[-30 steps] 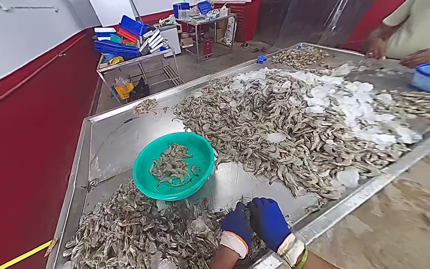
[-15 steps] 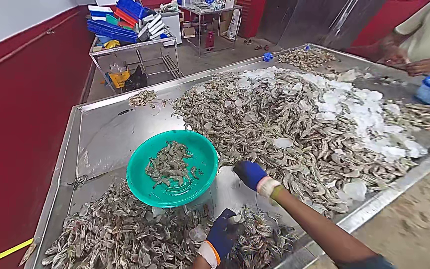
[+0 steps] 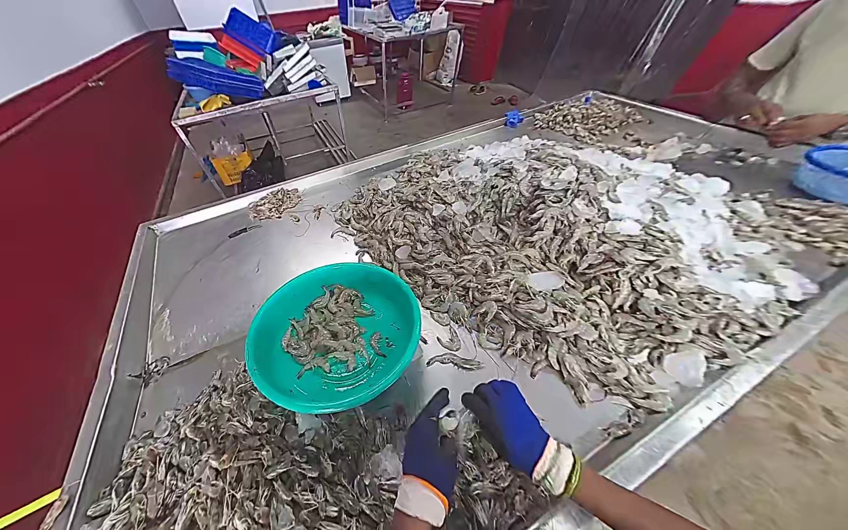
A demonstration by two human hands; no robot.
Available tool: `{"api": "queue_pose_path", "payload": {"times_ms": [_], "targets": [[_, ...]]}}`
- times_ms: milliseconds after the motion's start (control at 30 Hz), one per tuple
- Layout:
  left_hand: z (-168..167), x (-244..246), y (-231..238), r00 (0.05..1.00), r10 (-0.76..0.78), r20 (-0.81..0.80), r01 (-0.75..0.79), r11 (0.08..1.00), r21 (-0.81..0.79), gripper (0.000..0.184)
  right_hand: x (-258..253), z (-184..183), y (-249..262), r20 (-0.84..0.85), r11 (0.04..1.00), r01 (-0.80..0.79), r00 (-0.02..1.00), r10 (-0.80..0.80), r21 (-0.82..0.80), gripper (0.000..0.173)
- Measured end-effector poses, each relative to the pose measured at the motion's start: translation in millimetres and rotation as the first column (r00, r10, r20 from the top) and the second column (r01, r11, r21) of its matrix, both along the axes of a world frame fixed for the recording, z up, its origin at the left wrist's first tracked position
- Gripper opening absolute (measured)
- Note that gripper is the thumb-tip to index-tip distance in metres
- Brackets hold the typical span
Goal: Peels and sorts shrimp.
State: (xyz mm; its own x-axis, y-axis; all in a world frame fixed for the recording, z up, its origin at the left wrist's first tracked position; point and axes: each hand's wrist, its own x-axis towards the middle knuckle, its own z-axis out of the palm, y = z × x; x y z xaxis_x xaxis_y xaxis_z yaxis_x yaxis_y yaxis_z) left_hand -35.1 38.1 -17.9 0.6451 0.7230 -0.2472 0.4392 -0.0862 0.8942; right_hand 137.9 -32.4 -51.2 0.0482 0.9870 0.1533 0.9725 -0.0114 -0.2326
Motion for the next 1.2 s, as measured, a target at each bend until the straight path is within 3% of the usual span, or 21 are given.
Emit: {"api": "queue_pose_path", "payload": {"times_ms": [100, 233, 300, 467, 600, 667, 733, 800, 867, 933, 1033, 1133, 1200], "targets": [[-3.4, 16.2, -8.5, 0.981, -0.167, -0.103, 0.143, 0.968, -0.208, 0.047, -13.6, 3.3, -25.2, -0.021, 0.999, -0.050, 0.999, 0.049, -0.002, 0.030], [-6.6, 21.3, -21.0, 0.892, -0.280, -0.355, 0.225, 0.956, -0.190, 0.045, -18.5, 0.7, -43.6, -0.072, 0.999, -0.024, 0.997, 0.021, -0.038, 0.022], [0.0, 20.4, -24.7, 0.847, -0.328, -0.418, 0.272, 0.943, -0.190, 0.048, -18.1, 7.1, -45.1, -0.123, 0.989, -0.019, 0.992, 0.001, -0.144, 0.022], [0.9, 4.4, -28.3, 0.918, -0.334, -0.214, 0.282, 0.929, -0.240, 0.046, -5.5, 19.0, -43.6, -0.174, 0.947, -0.031, 0.984, -0.027, -0.320, 0.014], [6.1, -13.6, -21.2, 0.960, -0.271, -0.075, 0.247, 0.940, -0.236, 0.034, 42.0, 21.8, -34.0, -0.162, 0.748, 0.105, 0.948, -0.275, -0.656, 0.027], [0.6, -16.9, -16.1, 0.959, -0.281, -0.024, 0.270, 0.940, -0.209, 0.043, 55.3, 27.6, -13.0, -0.203, 0.803, 0.143, 0.928, -0.311, -0.579, 0.032], [-9.4, -11.3, -15.5, 0.970, -0.243, 0.000, 0.242, 0.968, -0.067, 0.039, 55.5, 31.1, 25.2, -0.201, 0.851, 0.231, 0.911, -0.359, -0.471, 0.033], [-21.0, -3.9, -16.0, 0.990, -0.141, 0.019, 0.141, 0.989, -0.037, 0.028, 49.8, 12.3, 61.8, -0.182, 0.843, 0.306, 0.890, -0.418, -0.442, 0.036], [-28.7, -2.3, -14.7, 0.996, -0.078, 0.042, 0.078, 0.997, -0.012, 0.027, 36.7, -24.7, 78.3, -0.167, 0.856, 0.321, 0.894, -0.415, -0.406, 0.028], [-36.4, -6.8, -7.8, 0.998, -0.045, 0.042, 0.039, 0.991, 0.129, 0.039, 18.8, -39.2, 70.8, -0.160, 0.872, 0.275, 0.918, -0.364, -0.405, 0.025], [-30.0, -7.8, 0.0, 0.997, -0.006, -0.073, 0.030, 0.943, 0.331, 0.048, -3.3, -19.5, 38.0, -0.159, 0.845, 0.149, 0.951, -0.264, -0.513, 0.033], [-8.9, 5.9, -1.5, 0.967, -0.102, -0.233, 0.153, 0.965, 0.214, 0.066, -18.4, 3.8, 10.1, -0.193, 0.878, 0.024, 0.972, -0.132, -0.477, 0.029], [-0.4, 19.4, -10.0, 0.937, -0.097, -0.336, 0.165, 0.970, 0.180, 0.059, -23.1, 17.6, 1.5, -0.204, 0.905, 0.027, 0.971, -0.124, -0.424, 0.025]]}}
